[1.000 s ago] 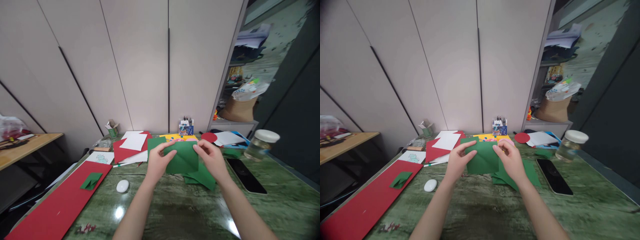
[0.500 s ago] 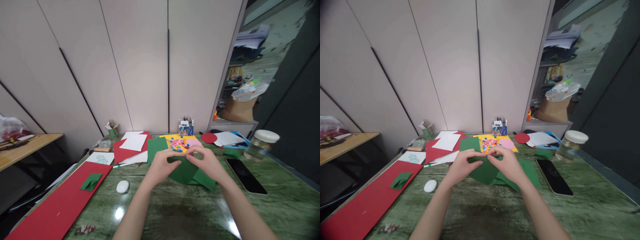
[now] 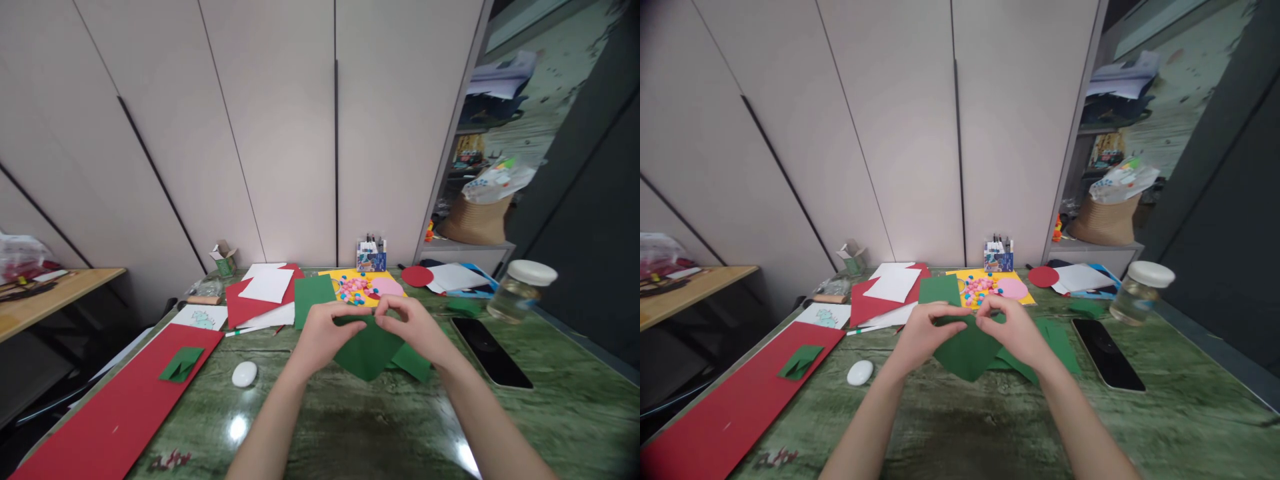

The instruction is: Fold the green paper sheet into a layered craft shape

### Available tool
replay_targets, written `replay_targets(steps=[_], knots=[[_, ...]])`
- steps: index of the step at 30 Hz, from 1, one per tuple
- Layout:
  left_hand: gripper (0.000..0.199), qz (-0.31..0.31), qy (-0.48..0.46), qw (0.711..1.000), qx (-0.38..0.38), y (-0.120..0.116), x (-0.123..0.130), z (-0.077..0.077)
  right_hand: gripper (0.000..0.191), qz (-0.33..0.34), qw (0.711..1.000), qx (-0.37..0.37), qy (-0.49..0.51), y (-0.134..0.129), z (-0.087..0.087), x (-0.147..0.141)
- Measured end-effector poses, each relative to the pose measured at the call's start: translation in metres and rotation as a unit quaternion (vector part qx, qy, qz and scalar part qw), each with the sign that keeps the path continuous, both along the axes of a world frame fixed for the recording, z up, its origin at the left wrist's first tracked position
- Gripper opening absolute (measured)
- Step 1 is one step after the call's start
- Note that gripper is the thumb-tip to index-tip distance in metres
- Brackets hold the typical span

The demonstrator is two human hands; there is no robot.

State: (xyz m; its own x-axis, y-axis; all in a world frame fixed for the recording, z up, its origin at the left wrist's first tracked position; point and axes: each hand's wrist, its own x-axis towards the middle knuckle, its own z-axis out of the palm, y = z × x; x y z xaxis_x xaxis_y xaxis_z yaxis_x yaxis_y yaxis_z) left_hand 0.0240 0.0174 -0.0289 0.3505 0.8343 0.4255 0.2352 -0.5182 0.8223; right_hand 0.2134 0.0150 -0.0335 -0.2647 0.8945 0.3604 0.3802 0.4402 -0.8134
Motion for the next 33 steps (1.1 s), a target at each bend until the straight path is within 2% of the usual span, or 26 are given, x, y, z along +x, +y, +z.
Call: replay_targets(steps=[14, 17, 20, 24, 26, 28, 30, 33], knots=[[0.024, 0.076, -0.060, 0.995, -0.038, 0.006, -0.022, 0.008, 0.012, -0.016, 0.999, -0.002, -0.036, -0.005, 0.012, 0.023], [0.025, 0.070, -0.065, 0.995, -0.034, 0.007, -0.023, 0.008, 0.018, -0.036, 0.999, 0.010, -0.004, -0.006, 0.014, 0.022], [0.026, 0.062, -0.067, 0.995, -0.027, 0.006, -0.019, 0.006, 0.019, -0.022, 1.000, 0.005, 0.014, -0.007, 0.012, 0.014], [0.045, 0.063, -0.060, 0.996, -0.036, 0.006, -0.014, 0.004, 0.019, -0.055, 0.998, 0.014, 0.021, -0.005, 0.005, 0.003], [0.061, 0.045, -0.046, 0.996, -0.064, 0.008, -0.015, 0.003, 0.020, -0.074, 0.996, 0.027, 0.038, -0.003, 0.002, 0.001], [0.068, 0.018, -0.037, 0.996, -0.083, 0.010, -0.017, 0.002, 0.019, -0.086, 0.995, 0.041, 0.037, -0.002, 0.001, 0.001], [0.057, 0.016, -0.021, 0.997, -0.067, 0.012, -0.019, 0.002, 0.018, -0.085, 0.995, 0.052, 0.004, -0.002, 0.002, 0.002], [0.020, 0.045, 0.033, 0.998, -0.011, 0.012, -0.017, 0.001, 0.017, -0.066, 0.994, 0.059, -0.065, -0.003, 0.002, -0.001]])
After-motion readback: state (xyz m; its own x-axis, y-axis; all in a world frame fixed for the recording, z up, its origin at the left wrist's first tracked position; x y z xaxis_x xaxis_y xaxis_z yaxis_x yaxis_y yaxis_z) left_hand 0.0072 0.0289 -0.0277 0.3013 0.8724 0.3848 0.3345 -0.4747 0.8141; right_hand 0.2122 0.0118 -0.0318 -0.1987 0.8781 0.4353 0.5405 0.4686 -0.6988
